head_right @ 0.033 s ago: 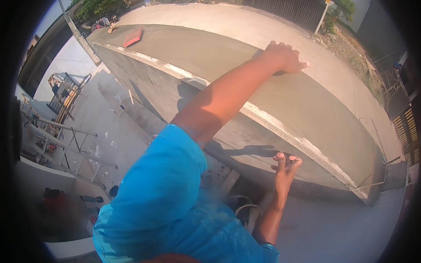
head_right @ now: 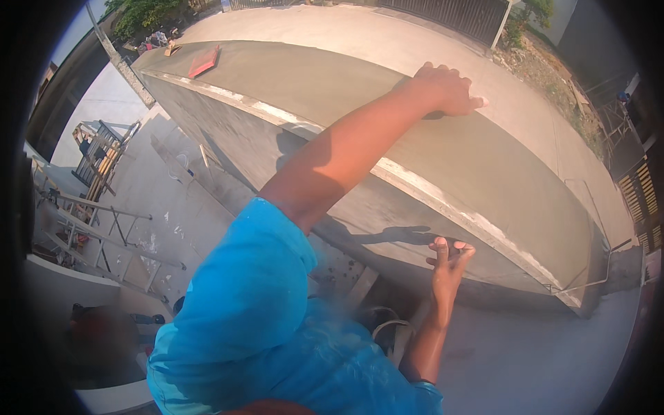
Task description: The person smooths a freshly poured concrete surface on a curved roof using a pink float and a wooden trowel. They repeatedly rub and level the wet concrete, occasionally switching tools and repositioning to reach different sections of the curved surface.
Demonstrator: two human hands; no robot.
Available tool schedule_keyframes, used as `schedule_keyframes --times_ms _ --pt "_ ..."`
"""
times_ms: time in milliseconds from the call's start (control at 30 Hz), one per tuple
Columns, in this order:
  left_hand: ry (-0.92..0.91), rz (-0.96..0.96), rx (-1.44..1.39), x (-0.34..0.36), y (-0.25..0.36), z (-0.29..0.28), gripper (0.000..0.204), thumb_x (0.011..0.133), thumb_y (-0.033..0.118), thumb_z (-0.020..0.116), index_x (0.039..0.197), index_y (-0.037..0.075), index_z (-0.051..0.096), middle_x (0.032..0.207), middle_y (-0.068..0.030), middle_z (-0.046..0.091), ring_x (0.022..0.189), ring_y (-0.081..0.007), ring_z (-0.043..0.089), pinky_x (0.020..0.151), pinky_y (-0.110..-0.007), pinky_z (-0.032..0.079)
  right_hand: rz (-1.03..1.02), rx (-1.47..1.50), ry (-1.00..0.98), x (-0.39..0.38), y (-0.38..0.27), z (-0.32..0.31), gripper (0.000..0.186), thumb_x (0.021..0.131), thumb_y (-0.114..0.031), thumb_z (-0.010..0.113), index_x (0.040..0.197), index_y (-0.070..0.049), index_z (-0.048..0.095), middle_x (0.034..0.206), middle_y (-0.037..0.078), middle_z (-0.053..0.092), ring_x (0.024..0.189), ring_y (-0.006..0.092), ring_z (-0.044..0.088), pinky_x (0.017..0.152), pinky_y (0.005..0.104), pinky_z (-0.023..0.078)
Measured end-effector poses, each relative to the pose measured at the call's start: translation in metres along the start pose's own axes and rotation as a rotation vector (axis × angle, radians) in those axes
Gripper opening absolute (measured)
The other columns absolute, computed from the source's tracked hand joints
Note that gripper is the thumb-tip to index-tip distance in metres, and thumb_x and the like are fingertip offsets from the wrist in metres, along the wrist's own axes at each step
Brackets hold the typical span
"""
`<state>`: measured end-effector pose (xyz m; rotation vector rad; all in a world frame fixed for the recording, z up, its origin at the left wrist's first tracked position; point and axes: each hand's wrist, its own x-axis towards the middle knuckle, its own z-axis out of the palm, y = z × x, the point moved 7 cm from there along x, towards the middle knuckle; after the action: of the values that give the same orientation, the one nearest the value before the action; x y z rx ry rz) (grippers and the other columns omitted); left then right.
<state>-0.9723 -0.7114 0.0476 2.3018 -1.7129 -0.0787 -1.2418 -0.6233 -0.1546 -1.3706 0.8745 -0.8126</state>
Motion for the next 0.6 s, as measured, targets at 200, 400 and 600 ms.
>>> schedule_keyframes --times_ms 200,400,600 --pt "0.013 0.144 0.011 -0.036 0.014 -0.023 0.082 0.095 0.071 0.032 0.146 0.009 0.049 0.144 -0.0139 0.053 0.136 -0.0305 0.046 0.115 -0.047 0.03 0.0 0.011 0.033 0.003 0.002 0.002 0.044 0.097 -0.03 0.066 0.112 -0.012 0.03 0.106 0.015 0.056 0.096 0.0211 0.062 0.074 0.0359 0.054" --pt "0.011 -0.103 0.05 -0.009 -0.085 -0.016 0.072 0.096 0.065 0.032 0.141 0.014 0.055 0.14 -0.0066 0.058 0.131 -0.0265 0.052 0.112 -0.049 0.034 -0.011 0.017 0.039 0.004 0.008 0.003 0.037 0.1 -0.027 0.062 0.113 -0.012 0.031 0.105 0.01 0.06 0.095 0.0213 0.064 0.073 0.0341 0.052" --pt "-0.059 -0.163 0.139 -0.013 -0.123 -0.007 0.083 0.094 0.069 0.03 0.148 0.008 0.045 0.154 -0.0078 0.043 0.142 -0.0282 0.04 0.117 -0.043 0.028 -0.099 -0.156 0.135 0.003 -0.003 0.005 0.03 0.099 -0.028 0.064 0.104 -0.006 0.044 0.094 0.01 0.065 0.085 0.018 0.065 0.072 0.031 0.051"
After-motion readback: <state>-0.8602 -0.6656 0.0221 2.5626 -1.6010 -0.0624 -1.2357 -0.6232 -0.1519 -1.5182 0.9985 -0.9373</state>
